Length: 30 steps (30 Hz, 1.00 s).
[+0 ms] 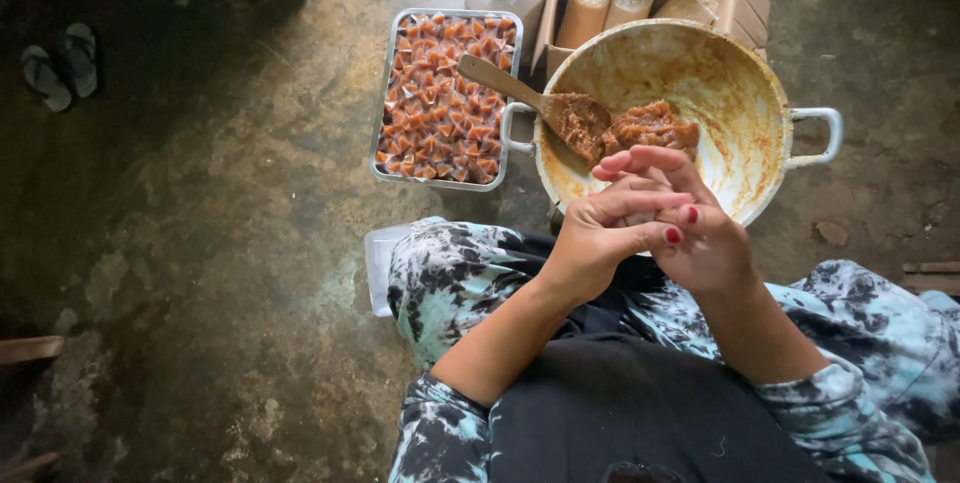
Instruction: Portioning a thick brown paste into small plastic wraps and folding them to seal.
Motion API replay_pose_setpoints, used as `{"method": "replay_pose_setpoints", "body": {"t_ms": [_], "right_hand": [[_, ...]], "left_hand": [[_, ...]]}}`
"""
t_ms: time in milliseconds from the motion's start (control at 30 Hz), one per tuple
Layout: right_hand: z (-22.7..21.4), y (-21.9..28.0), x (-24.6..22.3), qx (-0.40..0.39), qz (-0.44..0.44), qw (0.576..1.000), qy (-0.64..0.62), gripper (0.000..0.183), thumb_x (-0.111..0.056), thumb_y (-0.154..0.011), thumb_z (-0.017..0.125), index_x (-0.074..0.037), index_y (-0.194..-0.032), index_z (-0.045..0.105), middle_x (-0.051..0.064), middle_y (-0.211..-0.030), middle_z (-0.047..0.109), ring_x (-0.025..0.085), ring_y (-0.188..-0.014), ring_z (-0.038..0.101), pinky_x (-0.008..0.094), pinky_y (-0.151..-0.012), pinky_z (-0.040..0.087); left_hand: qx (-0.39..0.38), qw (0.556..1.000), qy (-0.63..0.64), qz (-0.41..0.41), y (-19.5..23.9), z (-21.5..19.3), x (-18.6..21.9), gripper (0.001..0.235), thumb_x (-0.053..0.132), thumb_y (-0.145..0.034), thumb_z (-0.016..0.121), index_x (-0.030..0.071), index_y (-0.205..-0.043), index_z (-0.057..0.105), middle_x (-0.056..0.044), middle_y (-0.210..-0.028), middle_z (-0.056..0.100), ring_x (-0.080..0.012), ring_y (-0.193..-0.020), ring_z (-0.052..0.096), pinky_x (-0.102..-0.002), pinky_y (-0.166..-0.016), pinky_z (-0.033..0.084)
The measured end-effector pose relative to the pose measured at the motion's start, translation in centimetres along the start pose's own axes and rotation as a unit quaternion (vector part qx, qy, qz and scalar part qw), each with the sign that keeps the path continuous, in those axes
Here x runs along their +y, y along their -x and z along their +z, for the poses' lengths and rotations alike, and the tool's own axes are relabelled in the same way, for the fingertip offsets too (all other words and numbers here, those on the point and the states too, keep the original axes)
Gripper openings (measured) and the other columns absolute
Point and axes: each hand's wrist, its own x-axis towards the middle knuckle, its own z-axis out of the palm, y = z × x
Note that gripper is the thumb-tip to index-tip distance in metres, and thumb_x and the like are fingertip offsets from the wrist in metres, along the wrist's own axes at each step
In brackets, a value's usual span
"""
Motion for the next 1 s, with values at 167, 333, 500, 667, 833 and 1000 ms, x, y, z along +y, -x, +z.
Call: {"method": "replay_pose_setpoints", "body": {"t_ms": [167,333,500,667,833,1000], "right_hand": [[-0.4,-0.2,-0.5,0.052,-0.031,0.996,0.07,0.069,-0.041,-0.089,0.06,-0.003,-0.144,0.041,0.028,-0.137,0.049,0.039,-0.123,0.058,0.045,-0.084,0.057],[-0.4,0.7,-1.1,0.109,-0.221,0.927,0.282,0.036,-0.019,-0.09,0.072,0.002,-0.11,0.052,0.019,-0.107,0.053,0.028,-0.094,0.061,0.036,-0.072,0.055],[-0.3,0.6,-1.9,0.114,-0.186,0.958,0.184,0.011,-0.005,-0.097,0.065,0.001,-0.104,0.058,0.021,-0.094,0.055,0.027,-0.083,0.061,0.034,-0.058,0.053],[-2.3,1.2,-2.1,0.123,-0.077,0.986,0.087,0.004,-0.004,-0.098,0.063,-0.001,-0.099,0.06,0.018,-0.102,0.062,0.027,-0.089,0.069,0.032,-0.065,0.053],[-1.2,0.5,-3.1,0.123,-0.065,0.988,0.06,0.006,-0.002,-0.097,0.064,0.002,-0.097,0.059,0.016,-0.091,0.052,0.028,-0.093,0.06,0.033,-0.078,0.048],[-2.7,-0.1,-3.0,0.114,-0.049,0.99,0.065,0.012,-0.009,-0.1,0.064,0.0,-0.095,0.061,0.015,-0.089,0.053,0.028,-0.09,0.062,0.036,-0.066,0.053]], "left_hand": [[0.037,0.999,-0.032,0.008,-0.3,0.9,1.3,0.036,-0.007,-0.081,0.082,-0.008,-0.116,0.073,-0.015,-0.106,0.07,-0.0207,-0.083,0.076,-0.03,-0.068,0.067],[0.089,0.995,-0.052,0.009,-0.3,1.1,1.8,0.033,0.006,-0.091,0.079,-0.005,-0.122,0.073,-0.016,-0.114,0.066,-0.0279,-0.091,0.074,-0.04,-0.078,0.067],[0.067,0.997,-0.024,-0.029,-0.8,1.4,2.3,0.04,0.013,-0.101,0.073,-0.005,-0.135,0.064,-0.012,-0.109,0.066,-0.0286,-0.095,0.073,-0.042,-0.077,0.067],[0.031,0.991,0.056,-0.117,-1.6,0.7,2.1,0.03,0.009,-0.097,0.075,-0.007,-0.122,0.069,-0.013,-0.096,0.073,-0.0217,-0.086,0.076,-0.035,-0.067,0.068],[0.045,0.988,0.067,-0.129,-2.8,-0.9,0.5,0.021,0.004,-0.093,0.078,-0.008,-0.108,0.071,-0.017,-0.085,0.072,-0.0252,-0.077,0.075,-0.039,-0.059,0.067],[0.07,0.989,0.037,-0.123,-3.5,0.5,1.4,0.019,0.008,-0.092,0.078,-0.005,-0.103,0.07,-0.011,-0.079,0.068,-0.02,-0.073,0.072,-0.033,-0.055,0.066]]}}
